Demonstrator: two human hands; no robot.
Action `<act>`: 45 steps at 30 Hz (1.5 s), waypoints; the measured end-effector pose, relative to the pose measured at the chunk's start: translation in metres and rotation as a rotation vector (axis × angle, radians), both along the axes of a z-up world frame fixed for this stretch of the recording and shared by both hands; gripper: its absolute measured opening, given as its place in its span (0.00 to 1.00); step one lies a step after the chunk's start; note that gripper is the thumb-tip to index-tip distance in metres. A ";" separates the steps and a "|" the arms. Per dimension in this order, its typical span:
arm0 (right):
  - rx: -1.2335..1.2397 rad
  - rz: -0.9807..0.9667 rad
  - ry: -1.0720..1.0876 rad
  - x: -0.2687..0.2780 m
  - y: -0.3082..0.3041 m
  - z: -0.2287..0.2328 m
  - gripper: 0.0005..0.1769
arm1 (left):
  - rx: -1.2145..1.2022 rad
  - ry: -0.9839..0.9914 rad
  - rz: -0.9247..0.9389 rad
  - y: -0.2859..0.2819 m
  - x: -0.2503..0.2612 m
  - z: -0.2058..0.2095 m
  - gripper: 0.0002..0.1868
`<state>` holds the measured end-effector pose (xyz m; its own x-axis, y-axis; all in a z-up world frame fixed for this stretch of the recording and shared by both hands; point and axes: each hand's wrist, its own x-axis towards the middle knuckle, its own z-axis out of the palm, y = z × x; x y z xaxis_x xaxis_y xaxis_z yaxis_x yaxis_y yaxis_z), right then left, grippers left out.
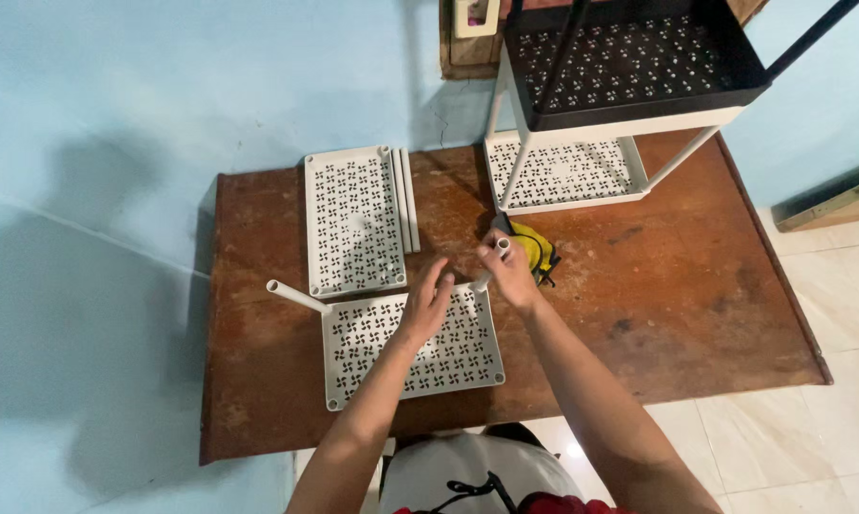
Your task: The person wipes white perforated plastic shelves with a cloth, then inserts white cylindrical legs into the corner holes of one shelf to form a small stand. The person repeats the wiping on another shelf and continues assembling the legs.
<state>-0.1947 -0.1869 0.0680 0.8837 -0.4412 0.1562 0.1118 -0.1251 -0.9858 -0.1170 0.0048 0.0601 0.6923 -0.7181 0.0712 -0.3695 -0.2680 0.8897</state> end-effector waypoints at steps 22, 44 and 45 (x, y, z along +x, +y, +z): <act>-0.551 0.028 0.327 -0.027 -0.003 -0.110 0.15 | -0.552 0.530 -0.282 -0.114 -0.007 0.015 0.18; -0.419 0.152 0.342 0.005 0.082 -0.037 0.18 | -0.439 0.301 0.249 0.053 0.057 -0.040 0.12; -0.447 0.156 0.334 0.022 0.082 -0.039 0.21 | -0.367 0.254 0.239 0.055 0.065 -0.042 0.11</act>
<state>-0.1731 -0.1048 0.0291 0.9665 -0.2567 -0.0010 -0.1453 -0.5441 -0.8263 -0.0518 0.0595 0.0183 0.8624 -0.4968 0.0976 -0.0959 0.0290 0.9950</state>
